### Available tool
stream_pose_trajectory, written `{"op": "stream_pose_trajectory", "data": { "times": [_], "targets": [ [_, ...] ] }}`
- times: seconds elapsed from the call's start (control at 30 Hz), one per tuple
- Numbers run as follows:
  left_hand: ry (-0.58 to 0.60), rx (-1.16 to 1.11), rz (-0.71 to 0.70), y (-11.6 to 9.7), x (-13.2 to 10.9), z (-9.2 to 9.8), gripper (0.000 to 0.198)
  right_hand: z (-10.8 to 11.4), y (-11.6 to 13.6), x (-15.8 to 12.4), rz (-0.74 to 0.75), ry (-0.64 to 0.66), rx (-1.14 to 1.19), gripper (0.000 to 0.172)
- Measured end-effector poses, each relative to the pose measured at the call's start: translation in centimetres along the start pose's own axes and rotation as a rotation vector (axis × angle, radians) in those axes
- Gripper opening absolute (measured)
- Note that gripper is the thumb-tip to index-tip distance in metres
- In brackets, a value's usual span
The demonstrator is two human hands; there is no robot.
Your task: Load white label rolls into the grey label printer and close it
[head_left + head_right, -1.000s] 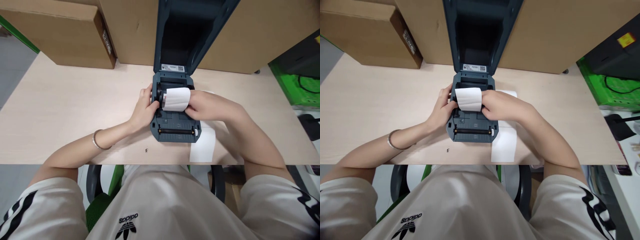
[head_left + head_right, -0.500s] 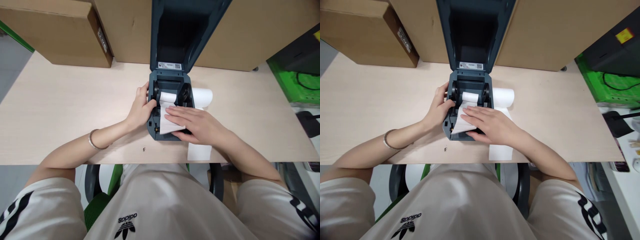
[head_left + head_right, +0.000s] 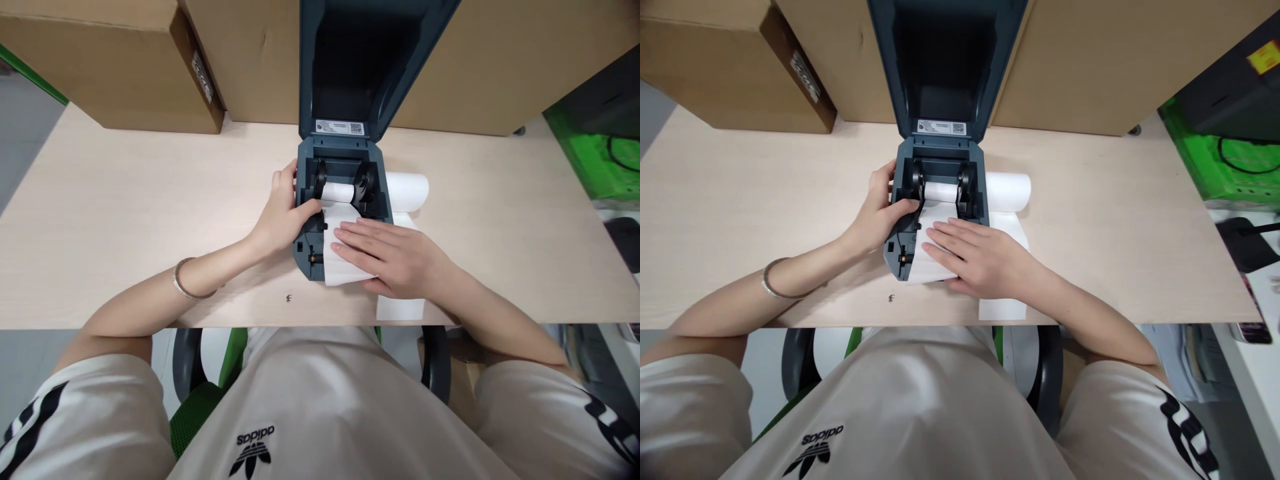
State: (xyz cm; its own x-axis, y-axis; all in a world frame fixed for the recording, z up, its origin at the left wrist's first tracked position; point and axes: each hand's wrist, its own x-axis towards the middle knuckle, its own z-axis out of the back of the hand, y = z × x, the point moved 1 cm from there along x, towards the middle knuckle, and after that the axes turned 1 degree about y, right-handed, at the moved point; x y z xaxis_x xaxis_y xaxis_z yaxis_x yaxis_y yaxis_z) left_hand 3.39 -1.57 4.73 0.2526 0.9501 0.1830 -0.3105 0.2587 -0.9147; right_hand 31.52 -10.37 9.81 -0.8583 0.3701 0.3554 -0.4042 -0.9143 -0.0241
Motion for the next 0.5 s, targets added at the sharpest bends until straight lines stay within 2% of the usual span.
{"op": "stream_pose_trajectory", "data": {
  "times": [0.07,0.13,0.2,0.27,0.37,0.47,0.5],
  "targets": [
    [0.014,0.007,0.015,-0.1,0.0,0.1,0.089,-0.4,0.3,-0.1,0.006,-0.077,-0.048,0.051],
    [0.025,0.012,0.028,-0.3,0.0,0.2,0.092,-0.2,0.6,0.0,0.008,-0.076,-0.076,0.054],
    [0.032,0.010,0.040,-0.3,0.0,0.2,0.094,0.5,0.5,0.1,0.068,-0.058,-0.012,0.066],
    [0.036,0.002,0.059,-0.3,0.0,0.2,0.096,1.8,-0.6,0.2,0.111,-0.198,0.140,0.073],
    [0.046,-0.034,0.085,-0.2,0.0,0.1,0.098,3.8,-5.2,0.3,0.018,-0.647,0.256,0.054],
    [0.051,-0.057,0.074,-0.4,-0.1,0.0,0.095,5.0,-12.7,0.9,-0.225,-1.040,0.264,0.042],
    [0.049,-0.050,0.071,-0.6,-0.2,0.0,0.094,5.1,-15.3,1.4,-0.363,-1.004,0.356,0.047]
  ]
}}
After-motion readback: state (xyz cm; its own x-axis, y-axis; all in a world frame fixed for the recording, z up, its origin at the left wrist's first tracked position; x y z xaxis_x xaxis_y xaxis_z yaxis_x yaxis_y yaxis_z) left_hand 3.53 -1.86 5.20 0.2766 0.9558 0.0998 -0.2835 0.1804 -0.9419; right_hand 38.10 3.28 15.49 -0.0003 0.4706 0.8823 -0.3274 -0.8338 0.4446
